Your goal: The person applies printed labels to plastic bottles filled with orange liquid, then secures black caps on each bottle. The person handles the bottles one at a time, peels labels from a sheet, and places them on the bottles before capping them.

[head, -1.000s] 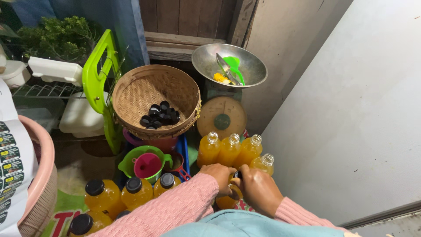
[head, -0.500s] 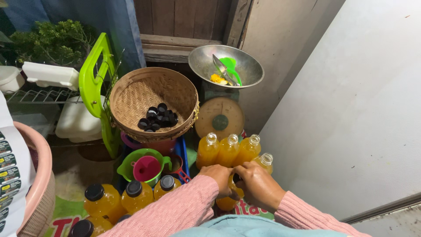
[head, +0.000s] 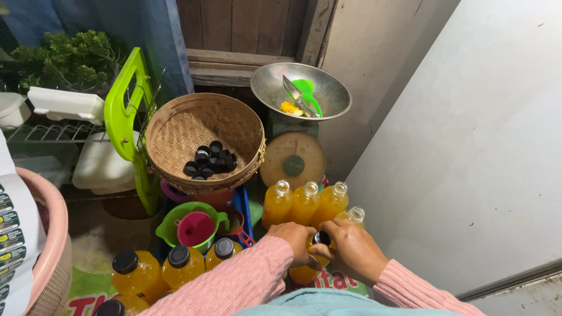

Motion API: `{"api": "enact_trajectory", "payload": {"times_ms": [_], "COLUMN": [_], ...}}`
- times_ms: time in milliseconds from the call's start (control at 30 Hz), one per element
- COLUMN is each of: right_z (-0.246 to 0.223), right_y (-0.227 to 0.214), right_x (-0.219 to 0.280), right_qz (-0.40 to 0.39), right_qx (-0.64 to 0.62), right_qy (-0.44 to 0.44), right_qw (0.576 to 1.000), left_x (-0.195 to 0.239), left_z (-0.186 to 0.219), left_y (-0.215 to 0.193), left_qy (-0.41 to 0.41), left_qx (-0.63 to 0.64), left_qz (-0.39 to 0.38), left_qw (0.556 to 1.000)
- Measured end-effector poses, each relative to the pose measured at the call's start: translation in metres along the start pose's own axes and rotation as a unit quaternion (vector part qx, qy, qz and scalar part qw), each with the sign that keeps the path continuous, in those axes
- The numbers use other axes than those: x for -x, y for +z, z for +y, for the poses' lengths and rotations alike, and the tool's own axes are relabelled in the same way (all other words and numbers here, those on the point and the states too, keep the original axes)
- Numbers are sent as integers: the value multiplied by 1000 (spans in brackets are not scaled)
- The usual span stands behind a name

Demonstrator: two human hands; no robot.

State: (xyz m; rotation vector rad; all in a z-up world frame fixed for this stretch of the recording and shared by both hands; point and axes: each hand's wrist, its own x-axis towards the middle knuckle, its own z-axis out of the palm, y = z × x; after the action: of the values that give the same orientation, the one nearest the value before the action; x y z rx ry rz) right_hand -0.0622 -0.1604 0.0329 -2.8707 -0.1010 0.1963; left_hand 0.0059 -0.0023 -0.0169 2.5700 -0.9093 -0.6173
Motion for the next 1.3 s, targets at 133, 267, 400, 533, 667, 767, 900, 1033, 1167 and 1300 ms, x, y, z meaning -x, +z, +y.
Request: {"api": "enact_trajectory", "payload": {"times_ms": [133,267,400,533,667,767,900,1033,1167,1300], "right_z": [2,3,7,10,11,11,10,10,10,7], "right_y": [-1,8,14,19,22,24,25,26,26,27], "right_x": [2,0,0,0,2,1,2,2,1,2], "right_qz": [63,57,66,97,127,129,105,115,118,141], "right_qx": [-54,-52,-49,-37,-45,-53,-75,-76,-58,-52], "right_qy": [-111,-95,-72,-80,-98,-89,-57,-69,-70,-78], "right_qw": [990,993,994,991,986,986,990,988,989,986], "left_x": [-2,-1,1,-1,-3,-5,-4,-1,0,2], "left_z": [-1,-1,-1,-2,-3,-5,-4,-3,0,0], "left_y": [1,0,-1,0,3,5,5,3,0,-2], "left_qy": [-10,-2,5,3,6,10,4,8,-1,2], "left_qx": [4,16,20,4,-2,-2,-4,-2,-6,-5], "left_qz": [-4,-5,2,-2,7,9,5,7,-2,0], "left_qw": [1000,1000,1000,1000,1000,1000,1000,1000,1000,1000]}}
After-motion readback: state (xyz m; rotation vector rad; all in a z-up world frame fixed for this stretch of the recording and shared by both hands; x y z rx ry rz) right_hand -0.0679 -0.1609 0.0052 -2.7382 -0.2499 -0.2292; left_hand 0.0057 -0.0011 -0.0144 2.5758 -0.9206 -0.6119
